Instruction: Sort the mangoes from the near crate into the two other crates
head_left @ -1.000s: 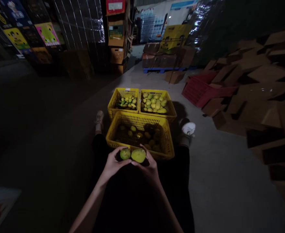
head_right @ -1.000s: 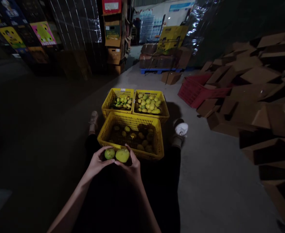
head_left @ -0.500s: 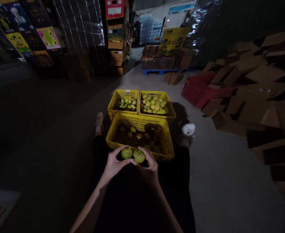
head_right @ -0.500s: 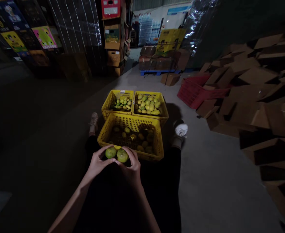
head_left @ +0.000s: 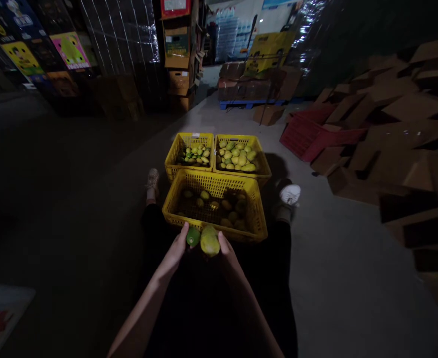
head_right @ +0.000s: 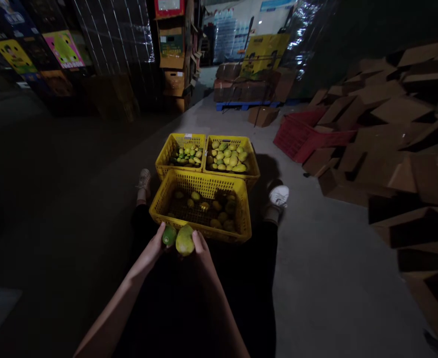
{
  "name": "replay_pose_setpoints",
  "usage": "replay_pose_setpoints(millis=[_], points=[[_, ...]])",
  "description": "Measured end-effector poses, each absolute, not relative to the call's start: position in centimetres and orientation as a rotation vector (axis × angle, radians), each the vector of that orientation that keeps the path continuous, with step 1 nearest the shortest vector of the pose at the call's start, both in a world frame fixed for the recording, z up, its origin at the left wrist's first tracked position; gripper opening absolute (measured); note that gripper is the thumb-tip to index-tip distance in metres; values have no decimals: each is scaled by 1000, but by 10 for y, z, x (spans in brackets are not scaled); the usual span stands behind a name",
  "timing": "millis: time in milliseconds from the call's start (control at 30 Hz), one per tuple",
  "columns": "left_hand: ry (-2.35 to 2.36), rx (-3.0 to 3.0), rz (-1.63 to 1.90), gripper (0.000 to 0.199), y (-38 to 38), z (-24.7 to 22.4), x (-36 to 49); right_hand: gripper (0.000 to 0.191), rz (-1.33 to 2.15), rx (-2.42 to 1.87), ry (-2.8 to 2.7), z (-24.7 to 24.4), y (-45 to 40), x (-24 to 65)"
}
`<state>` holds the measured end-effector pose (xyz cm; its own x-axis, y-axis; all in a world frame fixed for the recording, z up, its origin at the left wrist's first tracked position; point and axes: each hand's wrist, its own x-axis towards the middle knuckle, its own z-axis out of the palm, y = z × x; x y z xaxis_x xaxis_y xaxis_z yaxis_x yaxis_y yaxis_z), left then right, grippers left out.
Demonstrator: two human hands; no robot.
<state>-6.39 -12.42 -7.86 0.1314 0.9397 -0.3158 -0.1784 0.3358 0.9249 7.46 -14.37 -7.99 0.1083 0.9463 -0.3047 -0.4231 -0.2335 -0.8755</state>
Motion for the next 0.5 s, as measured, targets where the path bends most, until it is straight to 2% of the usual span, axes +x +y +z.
replay_pose_setpoints(millis=[100, 200, 400, 500], points=[[1021, 674, 1093, 52, -122, -72, -65, 38, 1286, -1229, -771, -85, -141, 81], [955, 562, 1208, 42, -123, -66, -64, 43, 1126, -1251, -898, -85, -139, 84], [824, 716, 1275, 43, -130, -80, -58, 61, 985, -1315, -1079, -80, -142, 85], [883, 837, 1303, 47, -131, -89, -60, 60, 838, -1355, -1167, -83, -143, 90]])
